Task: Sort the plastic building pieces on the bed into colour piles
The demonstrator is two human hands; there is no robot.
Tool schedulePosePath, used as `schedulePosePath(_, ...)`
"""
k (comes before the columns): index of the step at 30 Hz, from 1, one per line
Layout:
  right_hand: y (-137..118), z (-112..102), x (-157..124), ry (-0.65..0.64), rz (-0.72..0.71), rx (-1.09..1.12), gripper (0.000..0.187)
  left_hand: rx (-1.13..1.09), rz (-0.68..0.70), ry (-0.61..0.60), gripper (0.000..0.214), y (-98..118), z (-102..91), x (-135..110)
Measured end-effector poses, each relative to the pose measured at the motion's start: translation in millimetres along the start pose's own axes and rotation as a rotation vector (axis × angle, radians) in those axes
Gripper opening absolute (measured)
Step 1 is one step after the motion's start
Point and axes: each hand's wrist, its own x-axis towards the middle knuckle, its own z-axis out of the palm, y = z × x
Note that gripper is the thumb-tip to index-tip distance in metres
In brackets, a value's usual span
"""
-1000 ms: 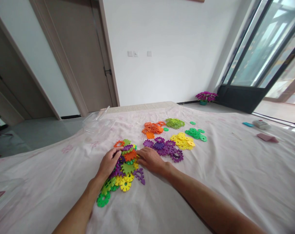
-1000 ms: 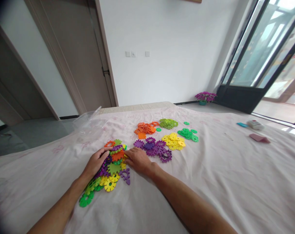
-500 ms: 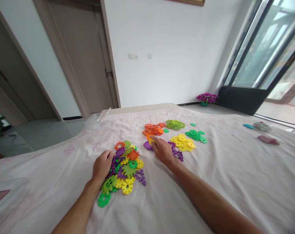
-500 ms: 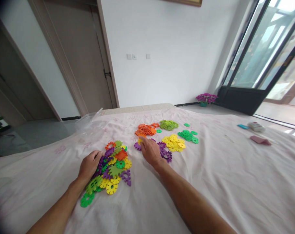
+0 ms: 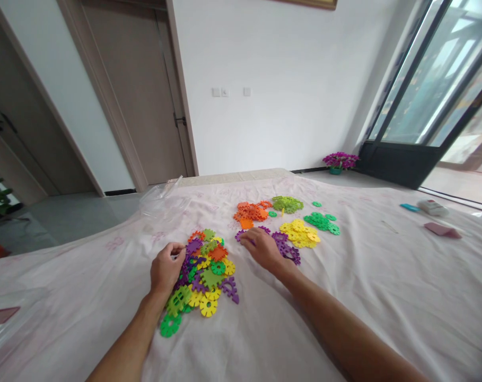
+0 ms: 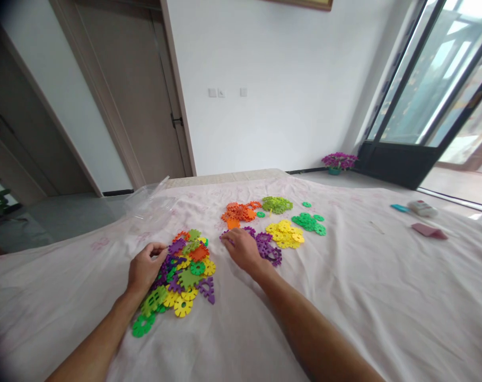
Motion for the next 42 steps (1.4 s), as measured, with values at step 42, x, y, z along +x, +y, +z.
schedulePosePath(42, 154, -53, 34, -0.196, 0.615, -0.520, 0.038, -0.060, -0.100, -0.087, 0.028, -3, 2.1, 8)
